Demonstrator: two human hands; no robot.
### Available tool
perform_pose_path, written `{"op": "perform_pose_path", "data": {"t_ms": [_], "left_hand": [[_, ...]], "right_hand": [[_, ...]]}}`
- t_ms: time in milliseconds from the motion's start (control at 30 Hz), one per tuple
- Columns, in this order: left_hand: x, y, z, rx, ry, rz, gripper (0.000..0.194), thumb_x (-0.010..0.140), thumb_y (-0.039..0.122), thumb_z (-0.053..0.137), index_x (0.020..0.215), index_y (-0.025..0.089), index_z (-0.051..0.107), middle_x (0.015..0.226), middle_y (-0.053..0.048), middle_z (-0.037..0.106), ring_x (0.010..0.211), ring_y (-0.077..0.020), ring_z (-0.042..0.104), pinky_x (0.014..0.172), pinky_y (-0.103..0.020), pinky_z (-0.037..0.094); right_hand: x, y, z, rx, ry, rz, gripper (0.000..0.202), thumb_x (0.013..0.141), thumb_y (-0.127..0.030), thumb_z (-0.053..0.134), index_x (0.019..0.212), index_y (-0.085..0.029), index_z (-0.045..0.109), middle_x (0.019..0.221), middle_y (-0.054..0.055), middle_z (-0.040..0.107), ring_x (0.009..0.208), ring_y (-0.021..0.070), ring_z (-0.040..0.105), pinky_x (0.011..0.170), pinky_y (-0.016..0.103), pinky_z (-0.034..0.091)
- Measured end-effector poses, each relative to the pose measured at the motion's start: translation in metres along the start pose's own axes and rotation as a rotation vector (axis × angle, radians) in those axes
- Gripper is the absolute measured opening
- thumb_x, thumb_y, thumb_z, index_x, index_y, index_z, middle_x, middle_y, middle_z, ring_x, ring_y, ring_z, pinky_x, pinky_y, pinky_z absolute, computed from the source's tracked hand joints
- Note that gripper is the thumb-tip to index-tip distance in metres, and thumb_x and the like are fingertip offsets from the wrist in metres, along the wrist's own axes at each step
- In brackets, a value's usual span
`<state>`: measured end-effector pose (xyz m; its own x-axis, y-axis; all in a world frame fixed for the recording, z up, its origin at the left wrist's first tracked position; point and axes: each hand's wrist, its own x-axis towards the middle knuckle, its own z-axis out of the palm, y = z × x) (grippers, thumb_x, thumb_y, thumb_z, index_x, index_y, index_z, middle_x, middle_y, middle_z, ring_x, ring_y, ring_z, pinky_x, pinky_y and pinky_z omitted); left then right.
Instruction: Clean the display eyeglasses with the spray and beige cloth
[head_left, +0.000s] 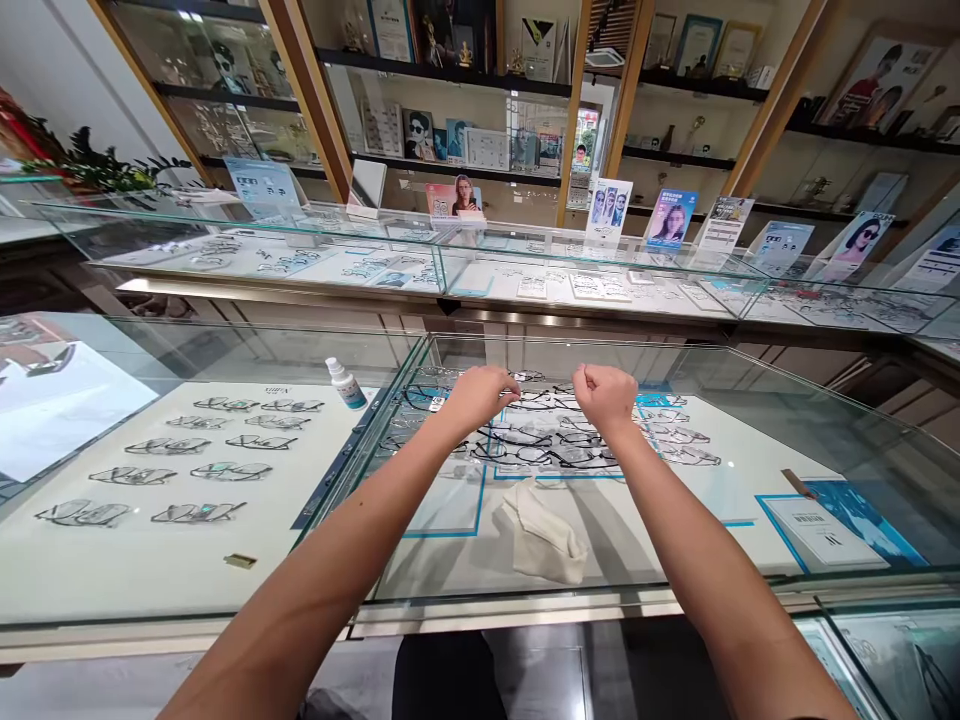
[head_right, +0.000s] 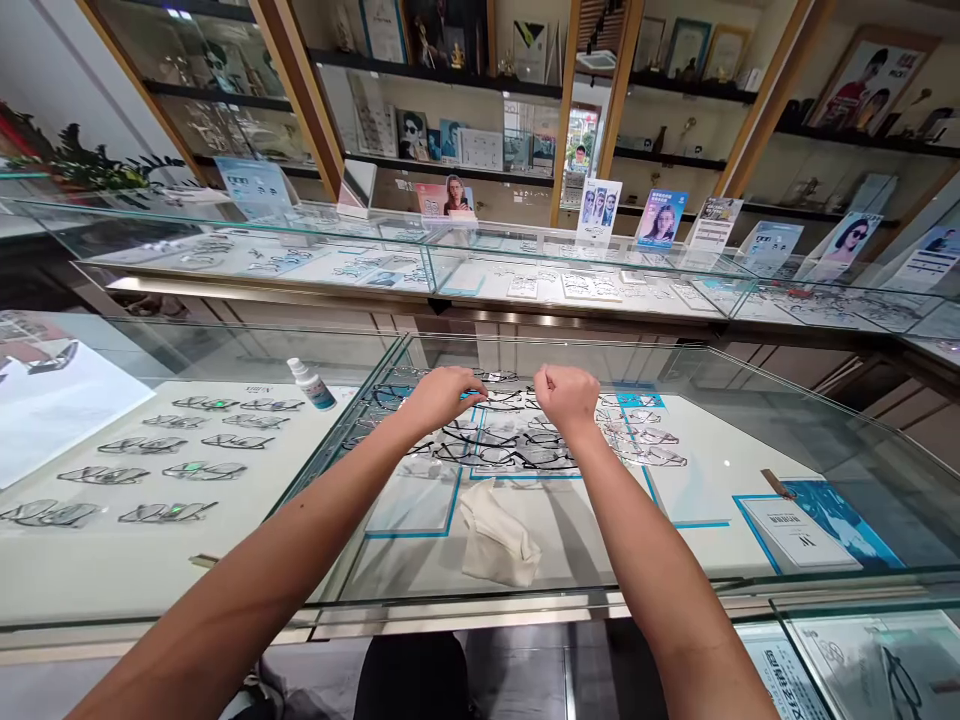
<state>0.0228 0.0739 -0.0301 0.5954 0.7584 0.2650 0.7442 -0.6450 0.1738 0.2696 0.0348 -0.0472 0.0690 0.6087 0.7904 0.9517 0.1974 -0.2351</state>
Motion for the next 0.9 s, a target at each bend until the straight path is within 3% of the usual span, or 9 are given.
{"op": "perform_pose_path", "data": {"t_ms": [200, 433, 633, 800, 900], "left_hand": [[0.004, 0.002, 0.015, -0.029, -0.029, 0.005, 0.017, 0.086, 0.028, 0.066, 0.088, 0.026, 0.083, 0.097, -0.008, 0.079, 0.092, -0.0282, 0.070, 0.081, -0.035, 0.046], [-0.005, -0.002, 0.017, -0.017, -0.054, 0.002, 0.019, 0.086, 0.027, 0.063, 0.090, 0.024, 0.082, 0.096, -0.011, 0.074, 0.096, -0.0305, 0.066, 0.083, -0.038, 0.045], [-0.011, 0.004, 0.028, 0.024, 0.043, 0.023, 0.033, 0.092, 0.028, 0.051, 0.107, 0.023, 0.080, 0.142, -0.010, 0.067, 0.124, -0.0384, 0.051, 0.099, -0.053, 0.037], [-0.008, 0.005, 0.039, -0.007, 0.048, 0.023, 0.039, 0.094, 0.025, 0.045, 0.113, 0.022, 0.079, 0.131, -0.011, 0.074, 0.115, -0.0369, 0.050, 0.097, -0.054, 0.034], [-0.009, 0.008, 0.034, -0.030, 0.070, 0.000, 0.041, 0.093, 0.024, 0.045, 0.117, 0.023, 0.078, 0.131, -0.010, 0.074, 0.115, -0.0363, 0.049, 0.098, -0.054, 0.033]], "right_hand": [[0.002, 0.002, 0.000, 0.001, 0.000, 0.019, 0.047, 0.093, -0.029, 0.051, 0.048, -0.022, 0.036, 0.047, 0.000, 0.042, 0.050, 0.0139, 0.034, 0.055, 0.032, 0.018], [0.003, -0.003, 0.000, 0.006, -0.013, 0.025, 0.047, 0.093, -0.029, 0.050, 0.049, -0.021, 0.036, 0.047, 0.001, 0.042, 0.051, 0.0141, 0.034, 0.055, 0.032, 0.018], [0.002, -0.006, 0.001, 0.005, -0.008, 0.017, 0.046, 0.093, -0.029, 0.050, 0.049, -0.021, 0.038, 0.047, 0.001, 0.044, 0.051, 0.0138, 0.034, 0.055, 0.031, 0.018], [0.001, -0.008, 0.000, 0.014, -0.031, 0.005, 0.047, 0.094, -0.029, 0.049, 0.049, -0.021, 0.040, 0.048, 0.001, 0.047, 0.051, 0.0139, 0.036, 0.055, 0.032, 0.018], [-0.001, -0.007, 0.000, 0.017, -0.056, 0.009, 0.047, 0.095, -0.029, 0.050, 0.049, -0.021, 0.041, 0.048, 0.002, 0.048, 0.051, 0.0143, 0.038, 0.056, 0.032, 0.018]]}}
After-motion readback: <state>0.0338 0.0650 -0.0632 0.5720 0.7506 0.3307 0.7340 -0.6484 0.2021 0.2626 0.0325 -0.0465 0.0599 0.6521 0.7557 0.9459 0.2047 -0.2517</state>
